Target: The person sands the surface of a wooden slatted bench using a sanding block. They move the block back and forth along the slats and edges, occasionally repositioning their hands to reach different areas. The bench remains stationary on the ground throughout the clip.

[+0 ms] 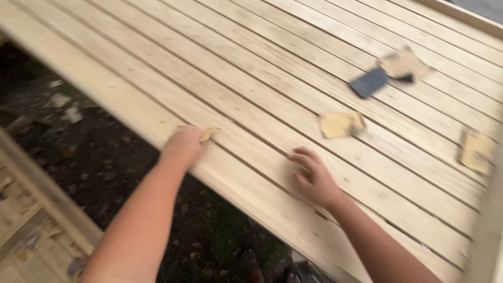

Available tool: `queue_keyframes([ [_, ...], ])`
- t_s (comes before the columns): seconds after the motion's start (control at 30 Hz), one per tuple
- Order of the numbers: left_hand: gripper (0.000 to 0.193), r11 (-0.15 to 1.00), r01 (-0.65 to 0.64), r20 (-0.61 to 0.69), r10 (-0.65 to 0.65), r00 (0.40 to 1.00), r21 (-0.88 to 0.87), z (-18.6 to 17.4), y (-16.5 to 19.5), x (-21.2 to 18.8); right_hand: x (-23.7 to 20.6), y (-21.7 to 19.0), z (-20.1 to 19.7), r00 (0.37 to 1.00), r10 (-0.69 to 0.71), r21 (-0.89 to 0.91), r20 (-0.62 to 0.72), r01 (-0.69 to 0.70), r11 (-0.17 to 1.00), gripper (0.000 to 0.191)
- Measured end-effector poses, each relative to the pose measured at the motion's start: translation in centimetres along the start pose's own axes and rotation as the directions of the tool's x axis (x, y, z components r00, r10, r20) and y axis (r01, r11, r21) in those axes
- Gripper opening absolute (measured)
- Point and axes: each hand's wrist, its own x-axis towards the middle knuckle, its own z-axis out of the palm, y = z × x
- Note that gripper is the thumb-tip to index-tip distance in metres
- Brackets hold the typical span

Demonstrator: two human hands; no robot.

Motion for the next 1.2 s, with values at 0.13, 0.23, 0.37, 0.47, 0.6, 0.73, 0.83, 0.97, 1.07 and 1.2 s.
queue_keyframes([
  [0.13,0.040,0.991,-0.113,0.068,0.107,0.992,0.078,1.4,4.8,-1.8,-6.0,3.8,-5.2,0.956,-0.118,-0.277,-0.270,0.040,0.960,0.034],
  [0.23,0.032,0.934,-0.338,0.188,0.313,0.931,0.119,5.9,13.3,-7.1,-8.9,6.4,-8.1,0.921,-0.046,-0.397,-0.387,-0.122,0.910,0.035],
  [0.37,0.016,0.769,-0.636,0.035,0.638,0.769,-0.068,13.6,25.9,-16.9,-10.7,8.0,-9.7,0.945,-0.068,-0.545,-0.321,-0.125,0.829,0.051],
  [0.47,0.016,0.626,-0.780,-0.066,0.778,0.624,0.004,14.6,26.9,-16.6,-11.1,7.8,-10.2,0.968,-0.093,-0.604,-0.233,-0.069,0.794,0.059],
  [0.6,0.026,0.933,-0.354,-0.057,0.351,0.935,-0.060,8.1,15.6,-8.8,-11.6,6.7,-10.5,0.973,-0.104,-0.594,-0.204,-0.039,0.804,0.061],
  [0.73,0.038,0.988,0.111,-0.094,-0.101,0.991,0.109,2.4,6.7,-4.8,-11.6,6.1,-10.3,0.970,-0.059,-0.569,-0.236,-0.089,0.818,0.058],
  [0.83,0.038,0.991,0.109,-0.049,-0.105,0.993,0.081,4.1,8.9,-6.4,-11.5,6.4,-10.1,0.966,-0.074,-0.557,-0.249,-0.080,0.827,0.058],
  [0.97,0.027,0.909,-0.416,-0.205,0.403,0.892,-0.025,8.8,18.3,-13.6,-11.5,7.5,-10.2,0.957,-0.101,-0.412,-0.273,-0.021,0.911,0.049],
  [1.07,0.017,0.695,-0.681,-0.302,0.614,0.729,-0.231,13.5,27.9,-19.6,-11.3,8.7,-11.4,0.958,-0.060,-0.126,-0.279,0.026,0.992,0.040],
  [1.2,0.055,0.377,-0.906,-0.074,0.915,0.396,-0.193,16.2,33.7,-24.1,-13.1,9.7,-14.3,0.987,0.123,0.279,-0.102,-0.091,0.956,0.036],
])
